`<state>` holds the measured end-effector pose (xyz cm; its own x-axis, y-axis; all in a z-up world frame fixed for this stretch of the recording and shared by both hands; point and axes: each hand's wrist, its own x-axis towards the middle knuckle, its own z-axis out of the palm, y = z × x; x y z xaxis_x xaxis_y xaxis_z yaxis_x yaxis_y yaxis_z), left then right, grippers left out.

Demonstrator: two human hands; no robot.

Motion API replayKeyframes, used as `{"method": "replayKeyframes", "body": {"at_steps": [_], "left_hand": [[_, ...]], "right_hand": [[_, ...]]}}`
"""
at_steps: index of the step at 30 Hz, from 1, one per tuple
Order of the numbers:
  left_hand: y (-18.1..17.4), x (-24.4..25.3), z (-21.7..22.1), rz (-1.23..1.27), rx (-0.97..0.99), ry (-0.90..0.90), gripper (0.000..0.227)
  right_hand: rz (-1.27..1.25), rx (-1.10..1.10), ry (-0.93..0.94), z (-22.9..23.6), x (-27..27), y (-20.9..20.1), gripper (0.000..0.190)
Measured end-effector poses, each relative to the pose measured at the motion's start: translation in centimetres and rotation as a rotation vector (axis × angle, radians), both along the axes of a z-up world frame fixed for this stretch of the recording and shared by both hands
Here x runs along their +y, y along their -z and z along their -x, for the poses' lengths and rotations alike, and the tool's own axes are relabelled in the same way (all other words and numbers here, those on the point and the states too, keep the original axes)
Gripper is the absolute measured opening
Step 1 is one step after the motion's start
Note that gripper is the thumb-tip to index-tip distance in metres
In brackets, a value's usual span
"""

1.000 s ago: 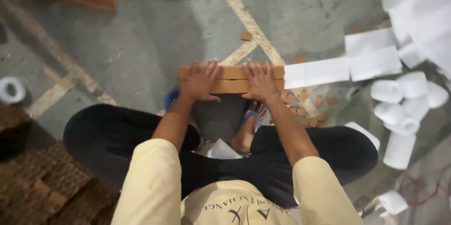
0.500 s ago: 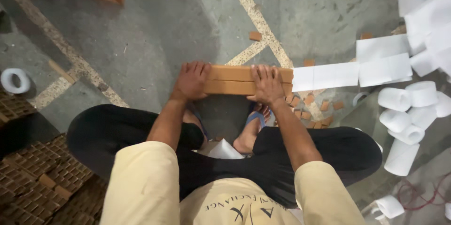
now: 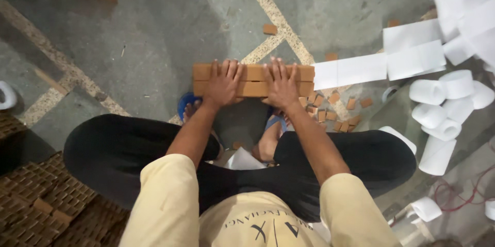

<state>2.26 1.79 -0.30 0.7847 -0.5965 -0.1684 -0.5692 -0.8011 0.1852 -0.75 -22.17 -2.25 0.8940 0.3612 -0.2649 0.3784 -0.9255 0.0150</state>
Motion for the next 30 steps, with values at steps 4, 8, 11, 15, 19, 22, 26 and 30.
{"method": "replayKeyframes", "body": {"at_steps": [4,8,11,15,19,22,26,30], "left_hand": [[0.9,0.4,-0.5,0.017,0.040,0.004,0.121],[1.2,0.3,0.6,0.006,0.080,0.008,0.119],[1.2,-0.2,-1.3,0.010,0.000,0.008,0.118],[1.2,0.2,1.1,0.007,-0.056,0.024,0.117],[2.1,0.3,1.2,0.024,-0.023,-0.002,0.121],[2.6,0.6,0.7,0.002,-0.010,0.007,0.121],[3.1,0.0,0.8,-0.044,0.018,0.024,0.119],[2.5,0.5,0.3,-0.138,0.036,0.057,0.118]], "right_hand": [[-0.085,0.008,-0.031,0.3,-0.9,1.5,0.128],[-0.125,0.037,-0.038,1.9,-1.2,2.1,0.126],[-0.085,-0.016,-0.052,-0.3,-1.2,1.7,0.124],[-0.289,0.005,0.029,0.9,-0.7,0.5,0.112],[-0.415,-0.048,0.159,-0.7,-1.1,1.0,0.088],[-0.410,-0.066,0.181,-0.9,-1.0,1.3,0.082],[-0.363,-0.084,0.179,-0.3,-1.3,1.4,0.079],[-0.365,-0.133,0.141,-0.6,-0.7,1.3,0.078]]}}
